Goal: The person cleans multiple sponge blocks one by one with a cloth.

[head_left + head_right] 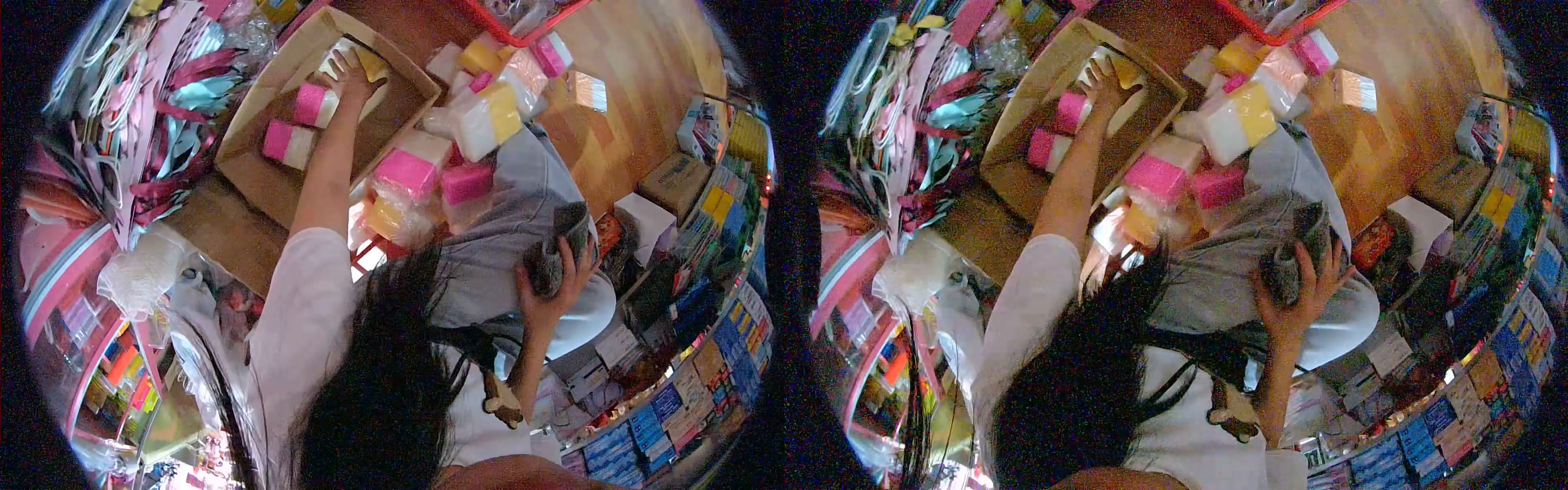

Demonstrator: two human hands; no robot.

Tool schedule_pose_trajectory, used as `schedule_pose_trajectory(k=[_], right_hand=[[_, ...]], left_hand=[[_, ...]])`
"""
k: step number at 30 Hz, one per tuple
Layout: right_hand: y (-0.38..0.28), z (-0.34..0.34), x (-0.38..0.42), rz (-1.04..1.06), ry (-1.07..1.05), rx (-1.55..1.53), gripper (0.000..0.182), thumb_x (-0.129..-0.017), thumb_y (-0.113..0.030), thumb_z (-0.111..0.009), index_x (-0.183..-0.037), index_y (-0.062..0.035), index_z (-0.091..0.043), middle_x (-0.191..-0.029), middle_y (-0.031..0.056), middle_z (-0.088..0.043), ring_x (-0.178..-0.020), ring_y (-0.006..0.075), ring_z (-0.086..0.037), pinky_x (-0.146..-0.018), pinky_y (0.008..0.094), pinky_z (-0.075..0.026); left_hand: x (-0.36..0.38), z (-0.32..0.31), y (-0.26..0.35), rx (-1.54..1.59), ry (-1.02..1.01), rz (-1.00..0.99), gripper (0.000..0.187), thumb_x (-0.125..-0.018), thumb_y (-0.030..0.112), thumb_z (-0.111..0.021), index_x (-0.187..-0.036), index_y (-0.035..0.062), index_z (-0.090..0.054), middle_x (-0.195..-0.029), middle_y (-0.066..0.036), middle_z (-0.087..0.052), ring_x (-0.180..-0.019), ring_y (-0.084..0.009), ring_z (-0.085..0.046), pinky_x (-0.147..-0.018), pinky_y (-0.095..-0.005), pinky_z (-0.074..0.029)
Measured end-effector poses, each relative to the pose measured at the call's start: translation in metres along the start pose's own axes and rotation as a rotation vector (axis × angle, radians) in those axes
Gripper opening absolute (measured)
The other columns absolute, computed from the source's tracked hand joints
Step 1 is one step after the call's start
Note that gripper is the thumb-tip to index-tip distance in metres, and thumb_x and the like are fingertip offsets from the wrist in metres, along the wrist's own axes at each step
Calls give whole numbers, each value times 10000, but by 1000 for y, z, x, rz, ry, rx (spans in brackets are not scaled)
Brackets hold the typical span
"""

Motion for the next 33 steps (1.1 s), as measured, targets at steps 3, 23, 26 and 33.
schedule_pose_trajectory(k=[3,23,26,33], right_hand=[[2,-2,-3,20,-13,33,558,-599,-239,-706,-1106,-104,-516,-1263,184,-379,-1221,339,-290,-1015,527,-84],[-6,-4,-8,17,31,44,408,-638,-159,-660,-1028,-95,-559,-1200,158,-447,-1170,332,-366,-1003,532,-130],[-3,-2,-5,54,37,64,379,-651,-153,-634,-1022,-113,-565,-1178,120,-472,-1158,313,-386,-999,542,-132],[-5,12,2,1,158,-112,310,-696,-65,-563,-1005,-58,-551,-1058,121,-546,-1039,290,-484,-960,425,-252]], left_hand=[[-3,6,8,-41,-127,65,1180,-546,703,-574,-1351,113,56,-1396,-189,42,-1282,-379,-15,-896,-691,-92],[-5,6,-35,550,-137,-23,821,-712,517,-536,-1307,43,-228,-1258,-218,-366,-1134,-365,-392,-916,-396,-363],[20,19,-55,1615,-350,321,635,-729,420,-499,-1198,8,-384,-1141,-179,-487,-1024,-337,-492,-866,-401,-410],[149,217,16,2451,-449,210,558,-696,351,-452,-1156,36,-430,-1112,-137,-515,-983,-318,-520,-839,-433,-430]])
Point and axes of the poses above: each hand's wrist, its own x-axis away from the middle knuckle, its own z-axis out of the back of the hand, y = z × x, the point moved 1 cm from there along -x, towards the middle knuckle
